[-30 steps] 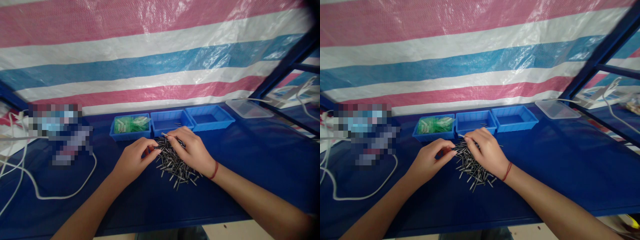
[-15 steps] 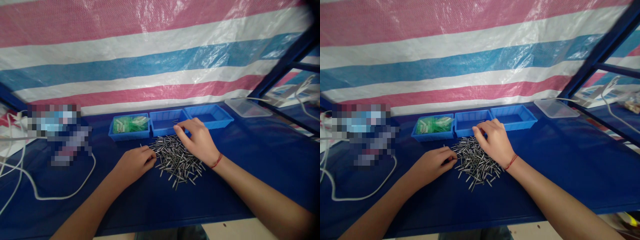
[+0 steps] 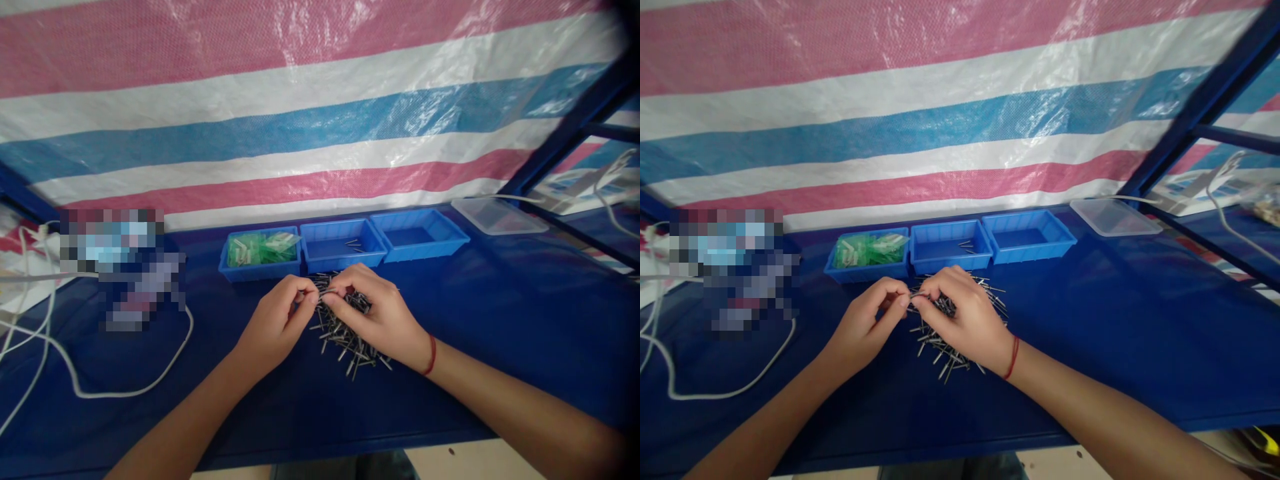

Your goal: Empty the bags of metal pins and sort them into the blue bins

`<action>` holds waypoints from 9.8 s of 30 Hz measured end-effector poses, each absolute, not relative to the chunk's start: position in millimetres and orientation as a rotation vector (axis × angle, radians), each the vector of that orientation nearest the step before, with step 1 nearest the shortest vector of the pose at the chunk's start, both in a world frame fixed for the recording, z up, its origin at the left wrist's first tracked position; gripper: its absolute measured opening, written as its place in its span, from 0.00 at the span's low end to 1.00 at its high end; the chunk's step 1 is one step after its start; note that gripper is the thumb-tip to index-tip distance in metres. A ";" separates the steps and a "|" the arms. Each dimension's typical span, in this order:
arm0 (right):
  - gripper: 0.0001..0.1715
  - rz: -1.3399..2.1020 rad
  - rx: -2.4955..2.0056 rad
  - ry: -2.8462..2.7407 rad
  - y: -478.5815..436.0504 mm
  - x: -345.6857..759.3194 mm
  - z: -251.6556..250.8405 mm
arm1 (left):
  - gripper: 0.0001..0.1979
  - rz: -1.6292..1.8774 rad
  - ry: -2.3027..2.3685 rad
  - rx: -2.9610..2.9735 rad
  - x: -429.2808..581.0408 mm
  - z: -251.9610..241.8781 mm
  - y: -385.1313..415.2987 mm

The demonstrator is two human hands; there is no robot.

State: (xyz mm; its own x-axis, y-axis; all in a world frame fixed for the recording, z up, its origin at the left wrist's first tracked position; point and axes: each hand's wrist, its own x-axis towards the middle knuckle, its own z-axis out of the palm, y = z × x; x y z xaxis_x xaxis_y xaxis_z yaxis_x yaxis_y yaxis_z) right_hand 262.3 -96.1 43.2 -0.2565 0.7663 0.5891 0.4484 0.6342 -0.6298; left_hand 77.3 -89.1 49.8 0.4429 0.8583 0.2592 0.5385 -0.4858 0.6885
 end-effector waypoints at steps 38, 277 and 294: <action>0.20 -0.194 -1.453 -1.787 -47.3 308.4 31.8 | 0.09 0.402 1.095 2.530 71.3 39.8 -80.7; 0.01 0.319 -0.871 -1.927 -84.2 270.2 35.0 | 0.05 0.874 1.210 2.435 78.9 37.0 -81.3; 0.09 -0.179 -1.336 -1.735 -37.8 303.8 25.2 | 0.12 0.429 1.219 2.712 66.7 33.5 -69.7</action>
State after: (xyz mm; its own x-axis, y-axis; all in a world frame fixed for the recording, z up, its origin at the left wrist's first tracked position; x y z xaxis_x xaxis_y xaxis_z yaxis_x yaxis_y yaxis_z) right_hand 303.8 -37.8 25.2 0.0003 0.6954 0.7186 0.8276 0.4032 -0.3905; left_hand 66.7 -69.7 33.5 0.6315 0.7488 0.2012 0.7096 -0.6628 0.2394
